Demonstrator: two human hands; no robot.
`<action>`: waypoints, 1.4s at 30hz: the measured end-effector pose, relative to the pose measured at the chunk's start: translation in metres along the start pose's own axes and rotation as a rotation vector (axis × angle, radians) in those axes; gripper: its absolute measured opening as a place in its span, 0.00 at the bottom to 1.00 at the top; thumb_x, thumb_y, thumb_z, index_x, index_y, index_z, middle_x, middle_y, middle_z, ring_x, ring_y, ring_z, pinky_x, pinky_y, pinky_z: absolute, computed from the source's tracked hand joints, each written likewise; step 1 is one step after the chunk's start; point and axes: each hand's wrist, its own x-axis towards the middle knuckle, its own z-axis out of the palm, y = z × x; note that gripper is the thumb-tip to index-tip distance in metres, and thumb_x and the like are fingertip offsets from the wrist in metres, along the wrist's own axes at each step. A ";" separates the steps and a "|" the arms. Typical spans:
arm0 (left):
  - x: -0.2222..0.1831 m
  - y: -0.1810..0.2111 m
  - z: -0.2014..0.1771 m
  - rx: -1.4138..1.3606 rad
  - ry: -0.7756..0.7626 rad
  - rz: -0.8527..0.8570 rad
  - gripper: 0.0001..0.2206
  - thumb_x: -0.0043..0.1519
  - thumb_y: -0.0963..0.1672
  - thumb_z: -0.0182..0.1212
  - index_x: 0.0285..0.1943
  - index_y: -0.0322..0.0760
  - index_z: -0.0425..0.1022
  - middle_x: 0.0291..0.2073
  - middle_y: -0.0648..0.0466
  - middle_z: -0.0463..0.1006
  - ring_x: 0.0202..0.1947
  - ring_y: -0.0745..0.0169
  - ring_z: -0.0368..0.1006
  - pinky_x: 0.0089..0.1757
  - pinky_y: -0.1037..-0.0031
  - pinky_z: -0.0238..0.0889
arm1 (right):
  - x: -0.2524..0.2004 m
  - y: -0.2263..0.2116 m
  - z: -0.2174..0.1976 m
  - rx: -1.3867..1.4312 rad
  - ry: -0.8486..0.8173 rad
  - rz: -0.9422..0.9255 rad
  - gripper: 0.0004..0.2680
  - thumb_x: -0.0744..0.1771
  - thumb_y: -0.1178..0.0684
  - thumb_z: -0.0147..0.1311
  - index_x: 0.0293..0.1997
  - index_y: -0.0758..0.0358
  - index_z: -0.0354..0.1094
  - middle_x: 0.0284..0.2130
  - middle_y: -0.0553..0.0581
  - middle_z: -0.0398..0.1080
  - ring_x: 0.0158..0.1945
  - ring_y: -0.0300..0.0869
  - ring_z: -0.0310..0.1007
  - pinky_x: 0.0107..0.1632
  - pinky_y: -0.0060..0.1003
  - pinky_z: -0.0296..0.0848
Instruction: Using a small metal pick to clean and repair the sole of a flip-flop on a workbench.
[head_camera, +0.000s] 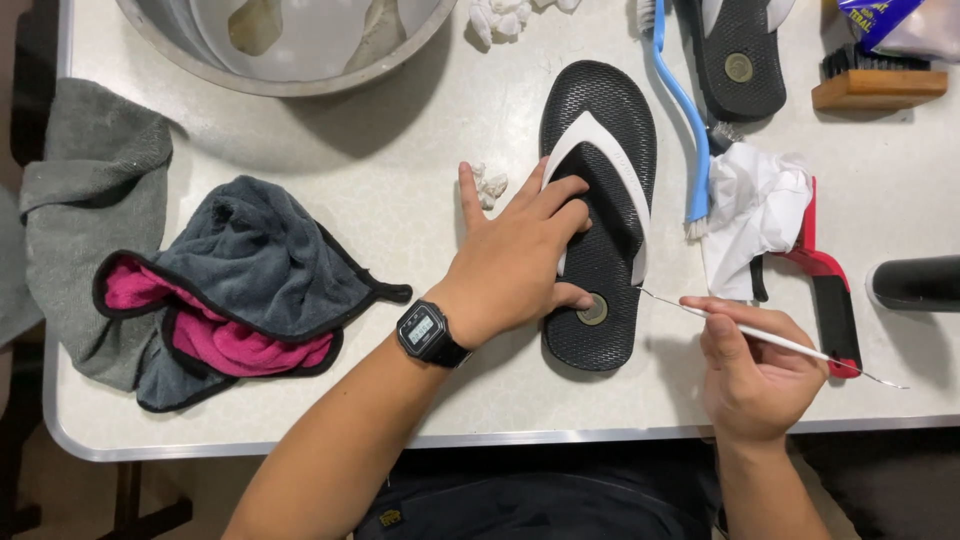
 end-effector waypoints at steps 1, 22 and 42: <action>0.001 0.002 -0.003 -0.002 -0.022 -0.017 0.29 0.51 0.56 0.75 0.55 0.44 0.69 0.68 0.58 0.60 0.76 0.42 0.44 0.56 0.10 0.18 | 0.000 0.002 -0.002 0.030 0.002 -0.017 0.04 0.70 0.62 0.54 0.47 0.74 0.70 0.41 0.71 0.75 0.25 0.37 0.67 0.30 0.23 0.64; -0.005 -0.009 -0.017 0.016 -0.104 0.046 0.21 0.61 0.48 0.56 0.64 0.45 0.69 0.74 0.58 0.57 0.77 0.48 0.39 0.58 0.14 0.13 | -0.004 -0.042 0.038 -0.309 -0.248 -0.219 0.01 0.66 0.69 0.58 0.38 0.77 0.73 0.39 0.69 0.77 0.43 0.51 0.82 0.52 0.38 0.83; -0.003 -0.007 -0.017 0.040 -0.117 0.046 0.21 0.62 0.51 0.57 0.64 0.47 0.68 0.74 0.58 0.56 0.77 0.46 0.38 0.57 0.13 0.16 | 0.027 -0.038 0.003 -0.357 -0.375 0.151 0.07 0.68 0.60 0.55 0.33 0.71 0.78 0.37 0.58 0.80 0.39 0.41 0.80 0.40 0.27 0.74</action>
